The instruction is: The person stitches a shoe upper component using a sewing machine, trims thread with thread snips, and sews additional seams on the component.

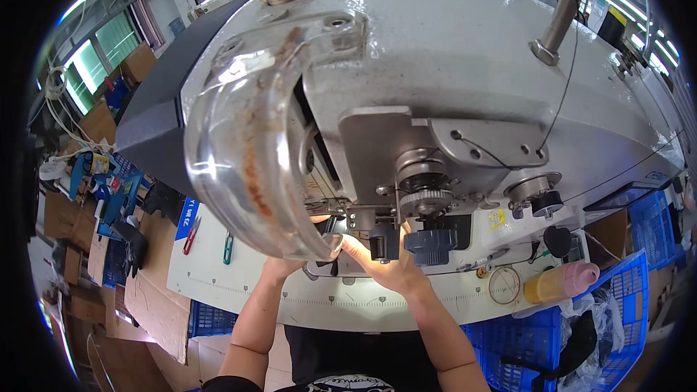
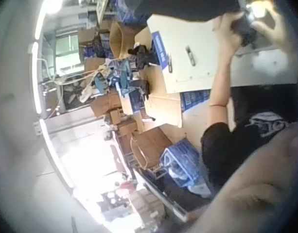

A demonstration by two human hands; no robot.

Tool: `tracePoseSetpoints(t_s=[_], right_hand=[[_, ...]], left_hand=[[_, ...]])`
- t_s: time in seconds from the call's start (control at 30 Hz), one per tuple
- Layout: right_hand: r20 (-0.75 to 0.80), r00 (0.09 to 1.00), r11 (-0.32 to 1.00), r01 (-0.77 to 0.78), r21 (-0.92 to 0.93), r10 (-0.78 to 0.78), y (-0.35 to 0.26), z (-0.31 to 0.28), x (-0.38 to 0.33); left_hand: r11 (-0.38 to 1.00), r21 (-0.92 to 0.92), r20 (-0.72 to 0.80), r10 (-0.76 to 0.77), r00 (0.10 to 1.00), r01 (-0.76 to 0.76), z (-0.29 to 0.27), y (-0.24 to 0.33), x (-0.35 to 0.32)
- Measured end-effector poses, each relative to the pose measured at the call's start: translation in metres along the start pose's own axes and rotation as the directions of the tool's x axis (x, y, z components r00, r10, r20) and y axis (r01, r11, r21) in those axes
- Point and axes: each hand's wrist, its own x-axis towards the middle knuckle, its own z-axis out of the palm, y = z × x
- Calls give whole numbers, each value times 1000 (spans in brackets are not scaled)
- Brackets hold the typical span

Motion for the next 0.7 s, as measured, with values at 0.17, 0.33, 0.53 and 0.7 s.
tracePoseSetpoints(t_s=[0.17, 0.33, 0.53, 0.7], right_hand=[[54, 981, 983, -185, -10, 185, 6, 3, -1], [-1, 999, 999, -54, -4, 54, 4, 3, 1], [-33, 956, 933, 274, -235, -290, 21, 7, 1], [-22, 917, 817, 344, -463, -398, 50, 10, -9]], left_hand=[[996, -74, -89, 43, 995, -50, 1, 3, 1], [1000, 8, -69, -15, 998, 16, 7, -1, 0], [1000, 11, -89, -27, 996, 28, 10, -2, -3], [997, 71, -100, -12, 995, 20, 10, 1, 1]])
